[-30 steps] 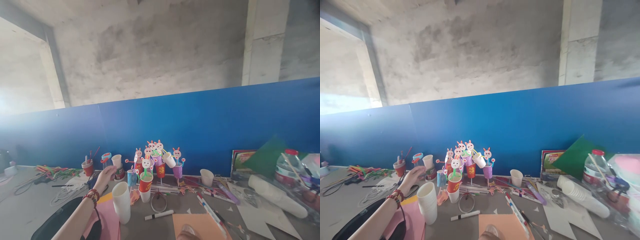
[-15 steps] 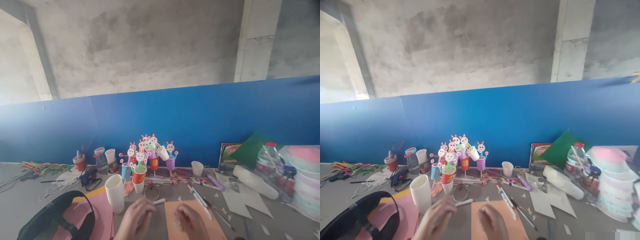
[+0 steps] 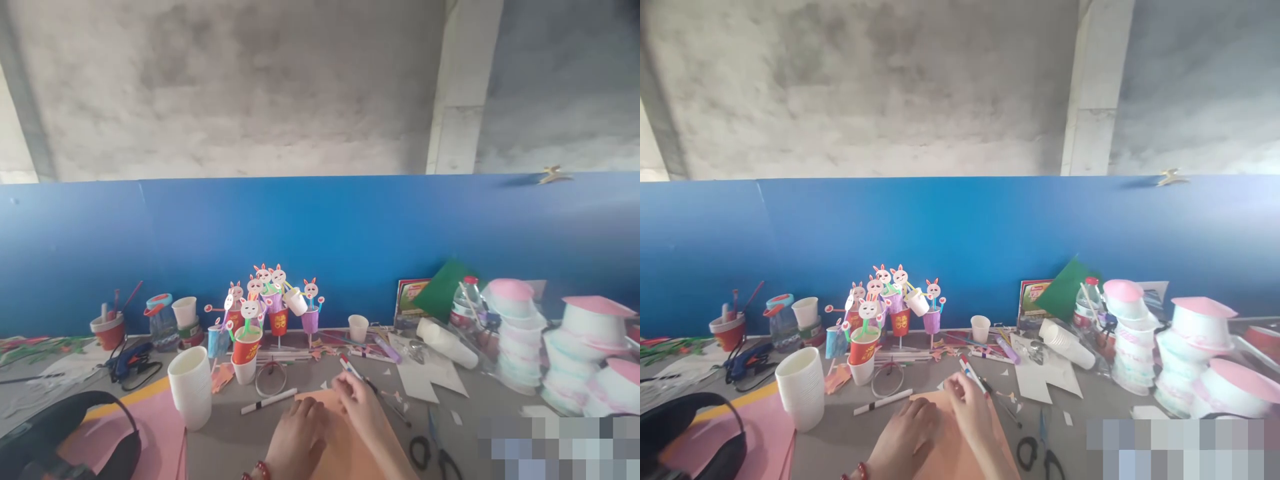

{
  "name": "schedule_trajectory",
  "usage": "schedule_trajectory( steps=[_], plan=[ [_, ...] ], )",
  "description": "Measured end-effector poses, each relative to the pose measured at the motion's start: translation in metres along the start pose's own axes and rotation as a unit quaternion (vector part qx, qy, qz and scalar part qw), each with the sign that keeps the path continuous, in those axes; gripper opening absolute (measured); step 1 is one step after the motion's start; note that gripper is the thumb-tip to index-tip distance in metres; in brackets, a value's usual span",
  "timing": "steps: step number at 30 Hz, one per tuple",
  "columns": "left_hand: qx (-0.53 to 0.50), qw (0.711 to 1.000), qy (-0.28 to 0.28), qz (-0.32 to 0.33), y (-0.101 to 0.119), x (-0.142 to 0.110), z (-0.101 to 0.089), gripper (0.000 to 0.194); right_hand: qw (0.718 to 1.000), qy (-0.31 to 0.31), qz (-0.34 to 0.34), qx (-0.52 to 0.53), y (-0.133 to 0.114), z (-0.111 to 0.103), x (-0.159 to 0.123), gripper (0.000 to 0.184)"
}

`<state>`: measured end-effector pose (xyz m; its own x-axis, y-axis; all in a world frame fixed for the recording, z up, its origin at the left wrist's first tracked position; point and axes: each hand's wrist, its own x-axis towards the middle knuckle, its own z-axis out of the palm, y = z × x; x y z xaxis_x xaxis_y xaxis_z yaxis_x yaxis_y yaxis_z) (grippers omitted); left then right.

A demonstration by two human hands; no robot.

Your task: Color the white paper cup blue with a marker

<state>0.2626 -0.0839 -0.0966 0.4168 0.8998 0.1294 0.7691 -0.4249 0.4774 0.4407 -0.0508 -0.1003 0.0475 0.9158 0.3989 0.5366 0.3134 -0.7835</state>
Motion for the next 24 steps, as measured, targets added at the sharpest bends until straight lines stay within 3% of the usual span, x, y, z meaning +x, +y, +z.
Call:
schedule_trajectory(
  steps=[4,10,17,24],
  plan=[
    [-0.004,0.999,0.046,0.006,-0.018,0.008,0.019,0.049,0.994,-0.091,-0.005,-0.051,0.0,0.005,-0.008,0.019],
    [-0.028,0.996,0.081,-0.004,-0.051,0.014,0.041,0.059,0.983,-0.151,-0.009,-0.108,-0.004,0.007,-0.016,0.013],
    [-0.05,0.996,0.074,-0.015,-0.053,0.019,0.048,0.074,0.979,-0.147,-0.024,-0.14,-0.005,0.006,-0.013,0.016],
    [-0.044,0.997,0.041,-0.045,-0.039,0.021,0.039,0.076,0.984,-0.114,-0.051,-0.124,0.002,0.014,-0.016,0.008]
  ],
)
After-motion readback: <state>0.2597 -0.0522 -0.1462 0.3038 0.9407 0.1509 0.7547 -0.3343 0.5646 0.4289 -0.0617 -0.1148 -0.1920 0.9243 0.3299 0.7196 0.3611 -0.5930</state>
